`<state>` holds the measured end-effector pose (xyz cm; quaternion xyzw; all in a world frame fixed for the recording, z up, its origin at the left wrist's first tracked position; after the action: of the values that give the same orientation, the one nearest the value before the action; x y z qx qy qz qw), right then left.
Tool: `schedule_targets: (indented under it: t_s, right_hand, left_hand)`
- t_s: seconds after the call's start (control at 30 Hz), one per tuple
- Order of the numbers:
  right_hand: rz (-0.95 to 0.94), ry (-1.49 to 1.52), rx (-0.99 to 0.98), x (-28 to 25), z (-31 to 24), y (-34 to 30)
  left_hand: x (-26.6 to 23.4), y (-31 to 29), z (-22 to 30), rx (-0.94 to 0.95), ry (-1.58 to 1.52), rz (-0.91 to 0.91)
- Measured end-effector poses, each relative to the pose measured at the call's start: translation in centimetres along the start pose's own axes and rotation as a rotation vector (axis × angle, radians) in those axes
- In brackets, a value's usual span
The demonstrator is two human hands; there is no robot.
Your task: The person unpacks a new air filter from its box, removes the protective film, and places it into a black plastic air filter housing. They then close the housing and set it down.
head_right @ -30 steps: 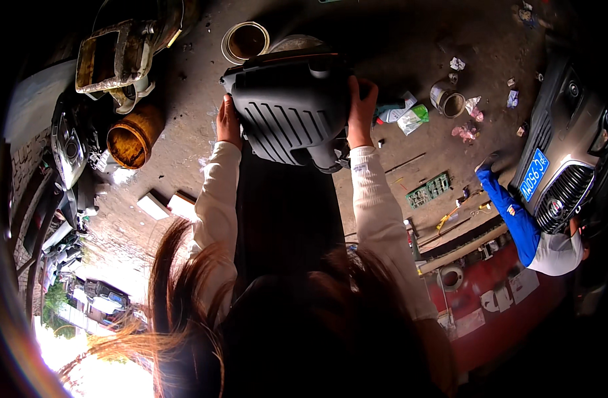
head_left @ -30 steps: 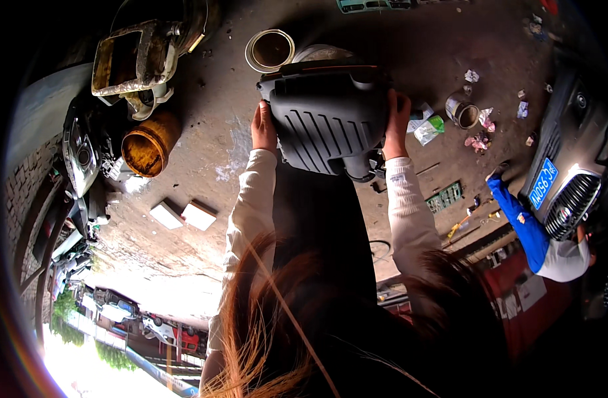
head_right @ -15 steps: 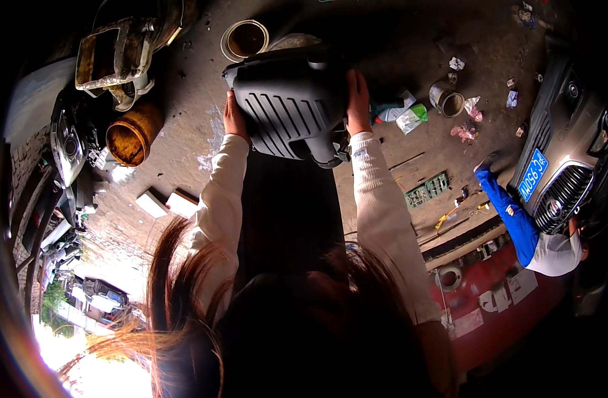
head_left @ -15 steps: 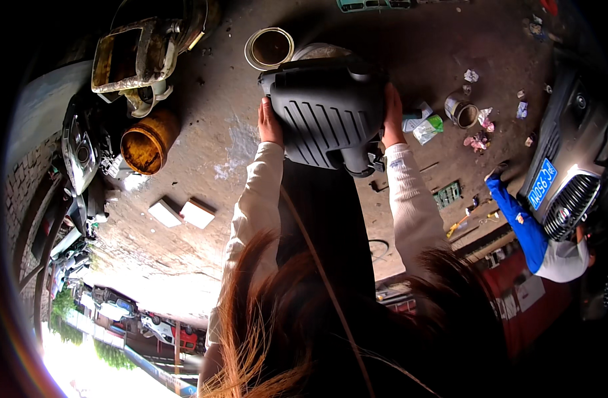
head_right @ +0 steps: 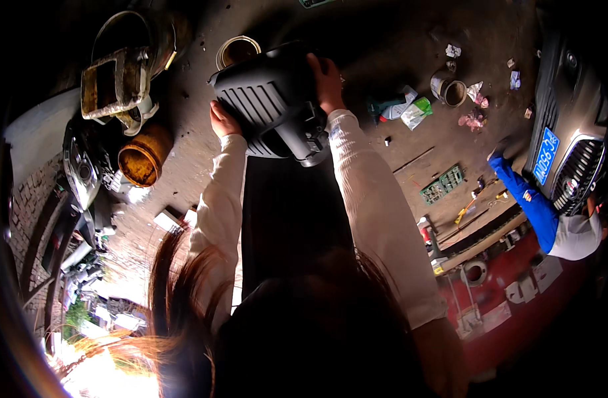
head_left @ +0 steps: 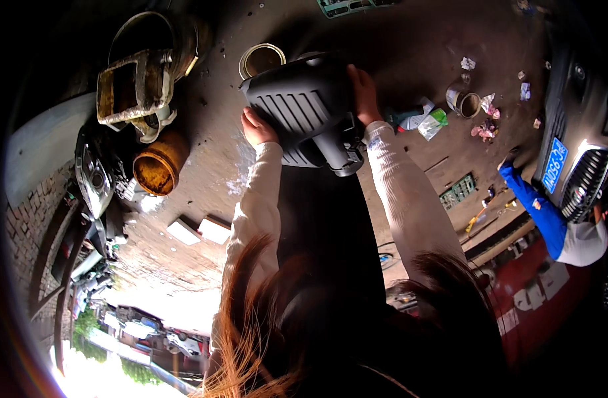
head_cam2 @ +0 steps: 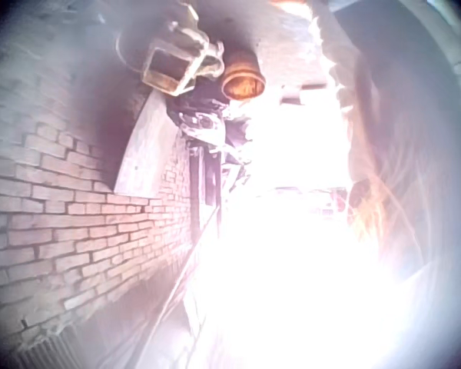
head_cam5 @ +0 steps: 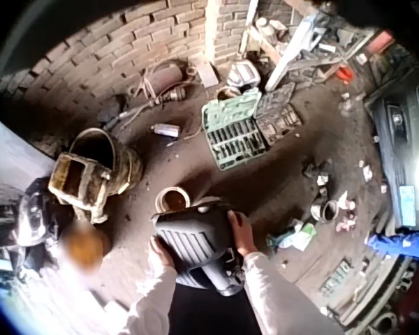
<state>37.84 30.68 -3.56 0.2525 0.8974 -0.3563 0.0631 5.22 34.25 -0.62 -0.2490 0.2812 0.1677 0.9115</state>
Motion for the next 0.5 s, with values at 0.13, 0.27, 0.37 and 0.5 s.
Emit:
schedule_targets:
  t_s: [0.13,0.27,0.37,0.5]
  right_hand:
    - [0.022,-0.067,0.054,1.0,-3.5,-1.8]
    - [0.106,0.111,-0.064,-1.0,-5.3,-4.8]
    - [0.192,0.095,-0.064,-2.9,-6.8,-11.6]
    - [0.312,0.079,0.094,-3.8,-4.1,-16.4]
  left_hand:
    - [-0.6,-2.0,3.8,0.096,0.122,0.115]
    - [0.1,-1.7,3.9,0.02,0.08,0.031]
    - [-0.6,-1.5,3.5,0.036,0.093,0.066]
    - [-0.5,-3.4,3.4,0.043,0.02,0.096]
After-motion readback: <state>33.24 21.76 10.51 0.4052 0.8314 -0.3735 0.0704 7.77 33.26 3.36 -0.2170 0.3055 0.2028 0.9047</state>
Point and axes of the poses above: each hand's wrist, its own y-axis towards the middle knuckle, its own x-axis out of the palm, z = x × y, the point moved 9 cm from there along y, towards the middle knuckle, and after that the axes turned 2 degrees about -y, right-handed, at the moved point
